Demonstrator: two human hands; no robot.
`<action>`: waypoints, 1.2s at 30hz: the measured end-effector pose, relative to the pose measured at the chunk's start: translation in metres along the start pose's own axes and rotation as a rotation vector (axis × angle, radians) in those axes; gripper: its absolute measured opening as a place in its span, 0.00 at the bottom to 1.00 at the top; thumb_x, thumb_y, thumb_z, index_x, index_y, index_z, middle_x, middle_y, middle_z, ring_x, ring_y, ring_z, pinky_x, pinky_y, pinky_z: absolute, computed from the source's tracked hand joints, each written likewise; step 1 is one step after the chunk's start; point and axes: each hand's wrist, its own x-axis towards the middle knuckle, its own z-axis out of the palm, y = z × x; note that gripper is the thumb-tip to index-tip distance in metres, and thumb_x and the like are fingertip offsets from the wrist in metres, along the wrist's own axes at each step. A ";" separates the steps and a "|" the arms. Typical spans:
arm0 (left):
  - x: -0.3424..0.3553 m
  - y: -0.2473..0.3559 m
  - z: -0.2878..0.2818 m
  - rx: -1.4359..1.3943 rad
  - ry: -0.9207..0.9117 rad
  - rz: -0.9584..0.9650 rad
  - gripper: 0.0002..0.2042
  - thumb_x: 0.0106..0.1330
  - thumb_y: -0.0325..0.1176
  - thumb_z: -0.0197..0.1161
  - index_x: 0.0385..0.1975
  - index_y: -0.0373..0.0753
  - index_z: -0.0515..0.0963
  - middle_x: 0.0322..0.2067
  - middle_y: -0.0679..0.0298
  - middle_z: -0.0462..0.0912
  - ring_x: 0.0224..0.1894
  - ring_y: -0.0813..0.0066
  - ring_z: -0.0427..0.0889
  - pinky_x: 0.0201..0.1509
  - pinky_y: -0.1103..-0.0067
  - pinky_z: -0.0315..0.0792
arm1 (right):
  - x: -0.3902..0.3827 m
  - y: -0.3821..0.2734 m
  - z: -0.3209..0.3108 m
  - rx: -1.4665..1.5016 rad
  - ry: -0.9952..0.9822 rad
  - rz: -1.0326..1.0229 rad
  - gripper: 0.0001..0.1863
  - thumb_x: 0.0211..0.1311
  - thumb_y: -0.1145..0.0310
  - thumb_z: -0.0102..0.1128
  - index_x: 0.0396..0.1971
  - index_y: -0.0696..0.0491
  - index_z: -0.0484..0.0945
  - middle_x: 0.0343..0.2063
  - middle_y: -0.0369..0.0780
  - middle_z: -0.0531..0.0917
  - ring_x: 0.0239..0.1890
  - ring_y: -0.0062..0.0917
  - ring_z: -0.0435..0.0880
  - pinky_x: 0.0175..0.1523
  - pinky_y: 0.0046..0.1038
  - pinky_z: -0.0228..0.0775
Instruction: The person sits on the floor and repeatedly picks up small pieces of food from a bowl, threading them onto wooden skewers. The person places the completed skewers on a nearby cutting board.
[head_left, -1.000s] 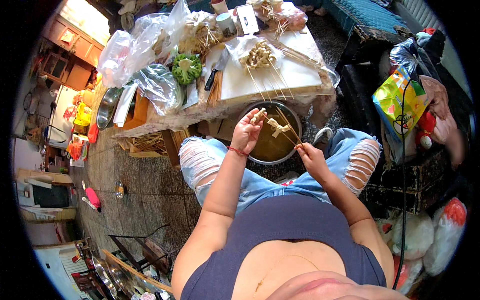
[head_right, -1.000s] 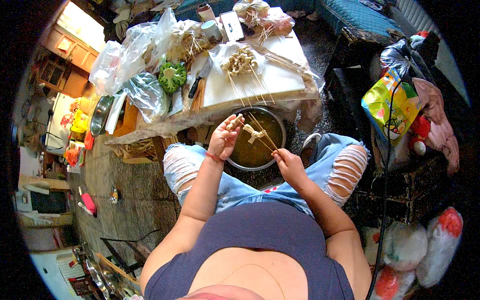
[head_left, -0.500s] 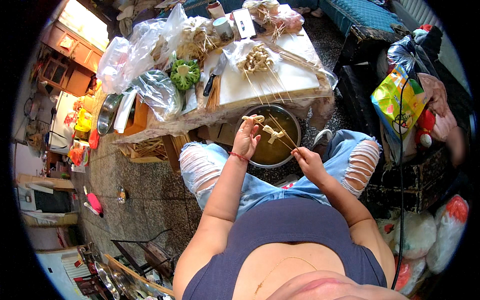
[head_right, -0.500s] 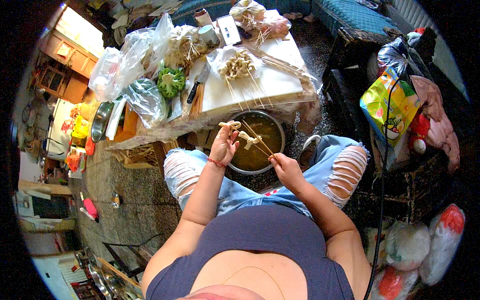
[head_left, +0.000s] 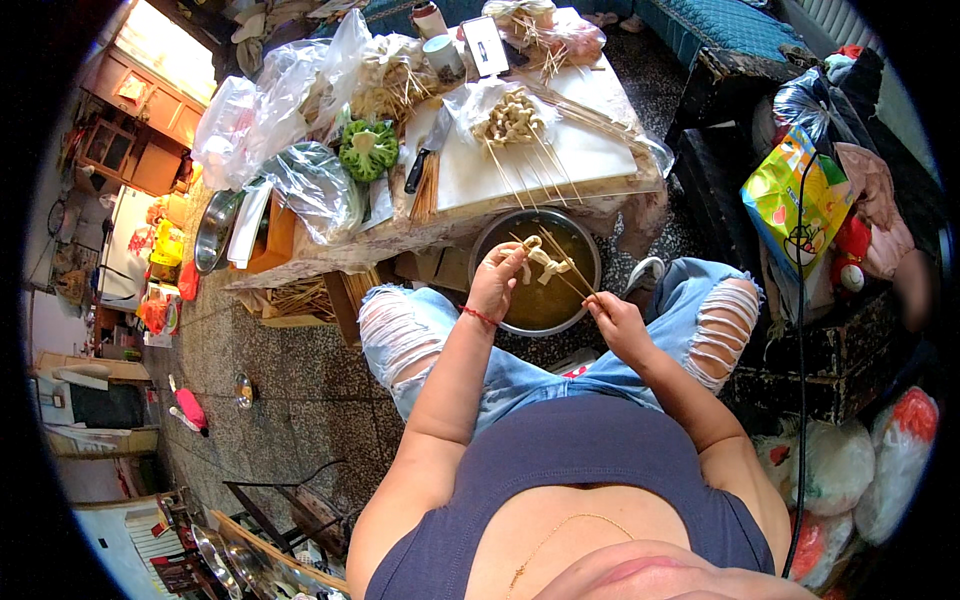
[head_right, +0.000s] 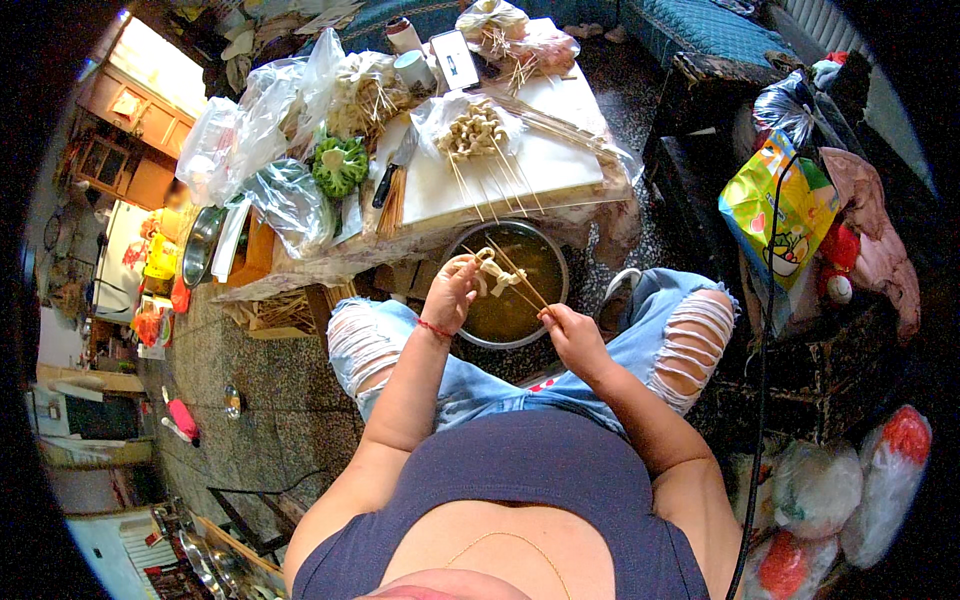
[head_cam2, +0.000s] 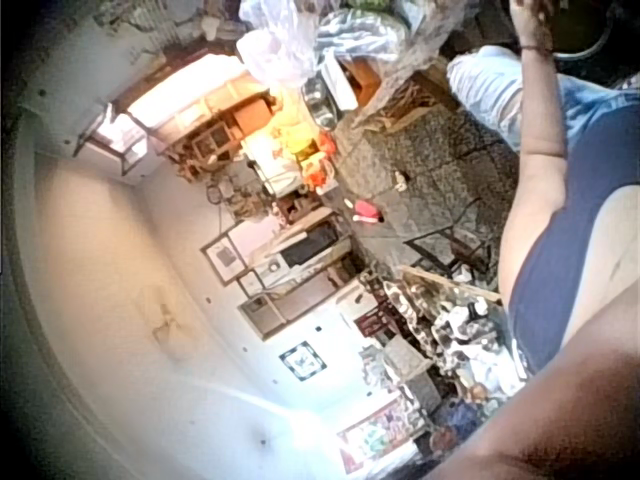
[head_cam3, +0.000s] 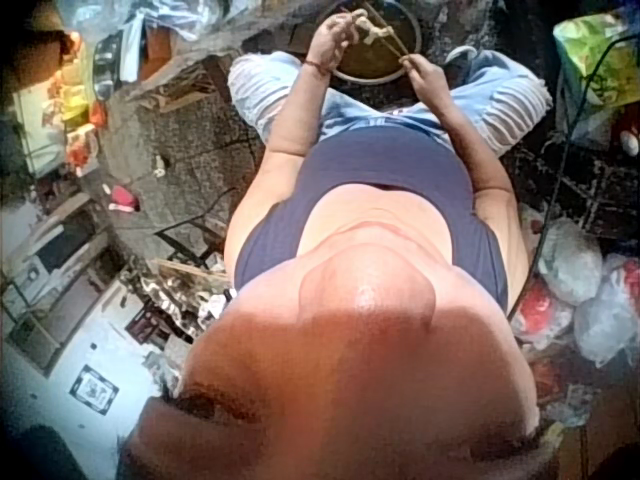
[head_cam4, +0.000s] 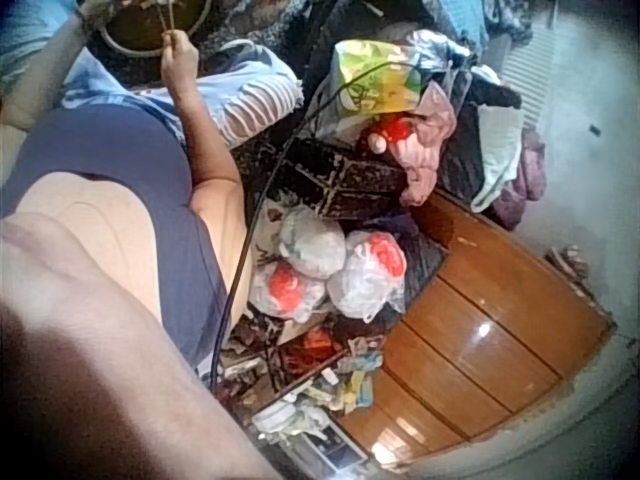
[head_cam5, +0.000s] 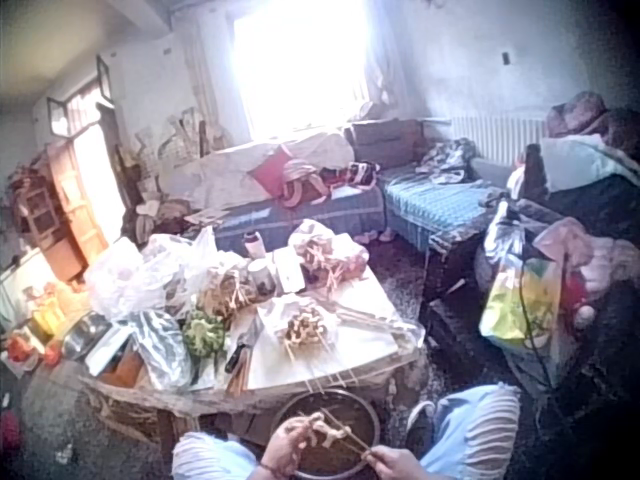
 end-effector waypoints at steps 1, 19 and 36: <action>0.000 -0.001 0.001 0.007 -0.003 0.000 0.08 0.60 0.35 0.60 0.37 0.43 0.74 0.32 0.70 0.79 0.34 0.86 0.77 0.29 0.91 0.64 | 0.000 0.000 0.000 0.004 -0.003 0.005 0.09 0.61 0.70 0.49 0.34 0.59 0.74 0.29 0.48 0.79 0.33 0.41 0.79 0.36 0.33 0.70; 0.007 0.001 0.002 -0.259 -0.005 0.006 0.06 0.63 0.36 0.57 0.35 0.43 0.73 0.38 0.65 0.80 0.42 0.76 0.78 0.46 0.80 0.71 | -0.003 -0.003 -0.002 0.019 -0.008 -0.019 0.09 0.61 0.69 0.50 0.34 0.59 0.74 0.29 0.48 0.79 0.33 0.40 0.80 0.36 0.31 0.70; 0.014 0.022 0.004 -0.496 0.015 -0.034 0.18 0.64 0.52 0.50 0.39 0.43 0.77 0.39 0.70 0.81 0.46 0.78 0.78 0.44 0.77 0.73 | -0.005 -0.012 -0.006 -0.014 -0.051 -0.026 0.09 0.61 0.69 0.50 0.35 0.58 0.73 0.30 0.48 0.78 0.33 0.43 0.79 0.34 0.33 0.70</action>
